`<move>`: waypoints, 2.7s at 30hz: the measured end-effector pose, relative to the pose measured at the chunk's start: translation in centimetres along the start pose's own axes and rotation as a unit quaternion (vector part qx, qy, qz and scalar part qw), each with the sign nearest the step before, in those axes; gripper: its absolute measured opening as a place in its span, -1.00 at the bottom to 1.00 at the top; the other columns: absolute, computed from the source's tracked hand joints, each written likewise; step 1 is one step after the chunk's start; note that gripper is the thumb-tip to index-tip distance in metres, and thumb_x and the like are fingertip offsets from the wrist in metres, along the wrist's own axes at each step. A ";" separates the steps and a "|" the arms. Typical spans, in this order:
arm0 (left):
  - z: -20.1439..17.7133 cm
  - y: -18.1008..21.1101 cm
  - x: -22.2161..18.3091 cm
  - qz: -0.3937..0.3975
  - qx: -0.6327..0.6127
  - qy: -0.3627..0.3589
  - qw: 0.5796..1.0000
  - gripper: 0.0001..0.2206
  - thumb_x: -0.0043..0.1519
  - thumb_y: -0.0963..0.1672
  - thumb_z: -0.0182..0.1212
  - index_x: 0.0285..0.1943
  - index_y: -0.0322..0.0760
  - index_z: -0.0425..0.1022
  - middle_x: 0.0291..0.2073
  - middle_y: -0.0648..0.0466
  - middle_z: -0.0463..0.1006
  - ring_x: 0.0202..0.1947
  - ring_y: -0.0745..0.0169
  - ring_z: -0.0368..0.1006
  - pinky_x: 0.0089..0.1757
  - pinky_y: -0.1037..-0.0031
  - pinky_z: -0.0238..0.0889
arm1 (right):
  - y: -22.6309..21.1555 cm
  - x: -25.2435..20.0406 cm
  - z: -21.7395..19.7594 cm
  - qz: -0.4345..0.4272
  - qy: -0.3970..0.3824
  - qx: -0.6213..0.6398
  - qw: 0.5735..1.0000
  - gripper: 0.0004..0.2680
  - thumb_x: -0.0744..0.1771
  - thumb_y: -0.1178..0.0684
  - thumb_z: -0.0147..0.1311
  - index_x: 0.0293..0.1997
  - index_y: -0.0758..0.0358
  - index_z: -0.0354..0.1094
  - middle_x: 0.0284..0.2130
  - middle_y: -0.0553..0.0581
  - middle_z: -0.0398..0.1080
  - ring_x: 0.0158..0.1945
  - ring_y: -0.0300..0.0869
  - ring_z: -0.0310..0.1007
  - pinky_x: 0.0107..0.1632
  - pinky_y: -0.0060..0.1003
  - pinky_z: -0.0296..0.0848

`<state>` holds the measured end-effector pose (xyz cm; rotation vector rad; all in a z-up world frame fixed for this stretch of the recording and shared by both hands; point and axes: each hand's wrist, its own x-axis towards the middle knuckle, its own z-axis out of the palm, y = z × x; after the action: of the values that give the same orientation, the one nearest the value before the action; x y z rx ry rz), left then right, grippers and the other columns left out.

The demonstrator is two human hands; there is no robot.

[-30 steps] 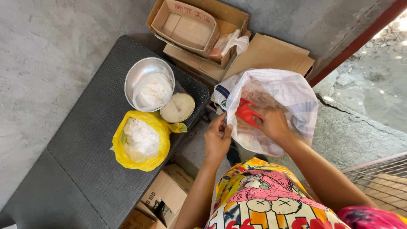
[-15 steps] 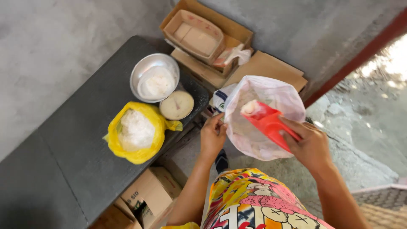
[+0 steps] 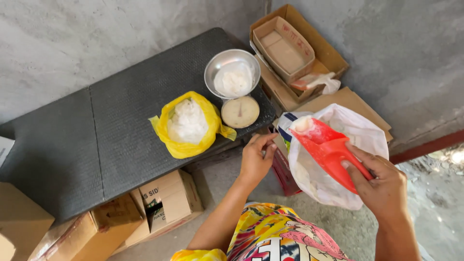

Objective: Weighing and portioning white powder from a large bag into smaller plastic bags using a scale and scoop.

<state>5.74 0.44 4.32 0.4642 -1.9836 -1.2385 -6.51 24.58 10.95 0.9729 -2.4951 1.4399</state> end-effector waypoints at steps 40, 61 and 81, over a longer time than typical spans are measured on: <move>-6.0 -3.7 10.8 0.121 -0.012 -0.020 0.992 -0.54 0.22 -0.23 0.29 0.36 -0.29 0.45 0.28 -0.14 0.40 0.18 -0.09 0.38 0.18 0.25 0.29 | -6.8 8.1 12.1 0.081 0.007 -0.130 0.988 -0.67 0.31 0.07 0.31 0.23 -0.05 0.52 -0.32 0.22 0.54 -0.40 -0.17 0.41 -0.23 -0.33 0.43; 6.4 -0.5 0.5 0.119 -0.032 -0.045 0.991 -0.67 0.25 -0.22 0.26 0.23 -0.31 0.52 0.13 -0.10 0.49 0.13 -0.08 0.44 0.13 0.28 0.34 | 8.4 -2.3 0.7 0.148 -0.041 -0.088 0.984 -0.67 0.28 0.04 0.27 0.18 -0.14 0.51 -0.15 0.17 0.61 -0.34 -0.29 0.51 -0.16 -0.35 0.50; -4.9 -5.0 5.9 0.103 0.120 0.069 0.985 -0.64 0.21 -0.23 0.29 0.22 -0.20 0.53 0.18 -0.17 0.45 0.13 -0.18 0.43 0.10 0.24 0.35 | -3.1 8.0 11.0 -0.012 -0.025 0.008 1.000 -0.75 0.31 0.08 0.18 0.11 -0.05 0.52 -0.12 0.10 0.47 -0.16 -0.09 0.51 -0.14 -0.25 0.55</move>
<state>5.14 -8.69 3.54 0.4373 -2.0135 -0.8225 -8.62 10.81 10.26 1.0507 -2.5001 1.4481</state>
